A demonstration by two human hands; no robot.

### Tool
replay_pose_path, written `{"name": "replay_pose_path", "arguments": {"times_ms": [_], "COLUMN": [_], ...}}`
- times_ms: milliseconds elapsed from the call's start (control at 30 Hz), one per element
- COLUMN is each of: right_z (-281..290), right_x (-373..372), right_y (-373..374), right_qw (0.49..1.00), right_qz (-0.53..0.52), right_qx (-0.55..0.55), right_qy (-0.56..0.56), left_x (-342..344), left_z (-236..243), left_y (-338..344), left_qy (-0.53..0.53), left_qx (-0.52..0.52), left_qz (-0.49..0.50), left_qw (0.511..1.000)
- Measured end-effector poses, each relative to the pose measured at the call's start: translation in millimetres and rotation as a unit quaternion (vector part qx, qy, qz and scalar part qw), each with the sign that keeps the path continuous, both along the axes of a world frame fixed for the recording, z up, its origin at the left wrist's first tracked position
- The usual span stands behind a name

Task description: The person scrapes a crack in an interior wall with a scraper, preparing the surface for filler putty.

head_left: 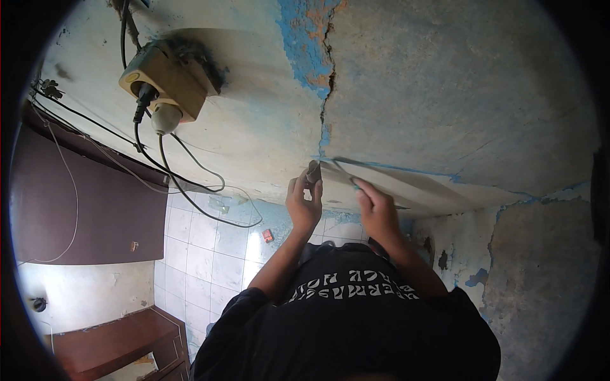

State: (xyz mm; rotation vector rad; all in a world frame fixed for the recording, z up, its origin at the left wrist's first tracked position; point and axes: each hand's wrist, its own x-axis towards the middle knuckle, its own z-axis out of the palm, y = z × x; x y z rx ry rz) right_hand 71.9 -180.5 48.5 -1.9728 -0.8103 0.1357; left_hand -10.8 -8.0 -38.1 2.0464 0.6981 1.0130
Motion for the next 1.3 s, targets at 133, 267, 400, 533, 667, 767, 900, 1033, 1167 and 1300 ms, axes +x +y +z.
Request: {"name": "replay_pose_path", "arguments": {"times_ms": [133, 267, 400, 533, 667, 767, 900, 1033, 1167, 1300], "right_z": [6.0, 16.3, 7.5, 7.9, -2.6, -0.4, -3.7, -6.3, -8.0, -11.7], "right_x": [-6.0, 0.2, -8.1, -6.5, -14.0, -8.5, -13.9, -14.6, -15.3, -17.9], "right_y": [-6.2, -15.2, 4.9, -4.5, 22.5, 9.8, 20.1, 20.3, 14.8, 13.7], "right_qw": [1.000, 0.999, 1.000, 0.999, 1.000, 0.999, 0.999, 0.999, 0.999, 0.998], "right_qz": [-0.012, -0.012, 0.002, -0.023, 0.012, -0.008, -0.012, -0.006, -0.016, -0.021], "right_qx": [0.013, -0.007, 0.009, 0.003, 0.021, 0.040, 0.018, 0.036, 0.032, 0.029], "right_qy": [0.020, 0.038, 0.005, 0.022, -0.001, 0.001, 0.037, 0.033, -0.007, 0.049], "left_x": [-5.6, -9.4, -7.1, -8.0, -5.0, -4.1, -3.6, -5.8, -7.4, -6.0], "left_z": [0.0, -1.1, -1.7, -0.7, -6.7, -4.9, -1.1, -2.8, -1.7, -3.4], "left_y": [3.9, 9.5, 11.5, 13.2, 14.5, 15.4, 16.8, 13.5, 14.7, 11.3], "left_qy": [-0.009, -0.002, -0.009, 0.008, -0.007, -0.021, 0.004, -0.009, 0.016, -0.006], "left_qx": [0.012, -0.005, -0.003, -0.014, -0.017, -0.006, -0.020, -0.015, -0.027, -0.020], "left_qz": [0.015, 0.007, 0.018, 0.007, 0.008, 0.022, 0.005, 0.018, 0.004, 0.013], "left_qw": [1.000, 1.000, 1.000, 1.000, 1.000, 1.000, 1.000, 1.000, 0.999, 1.000]}}
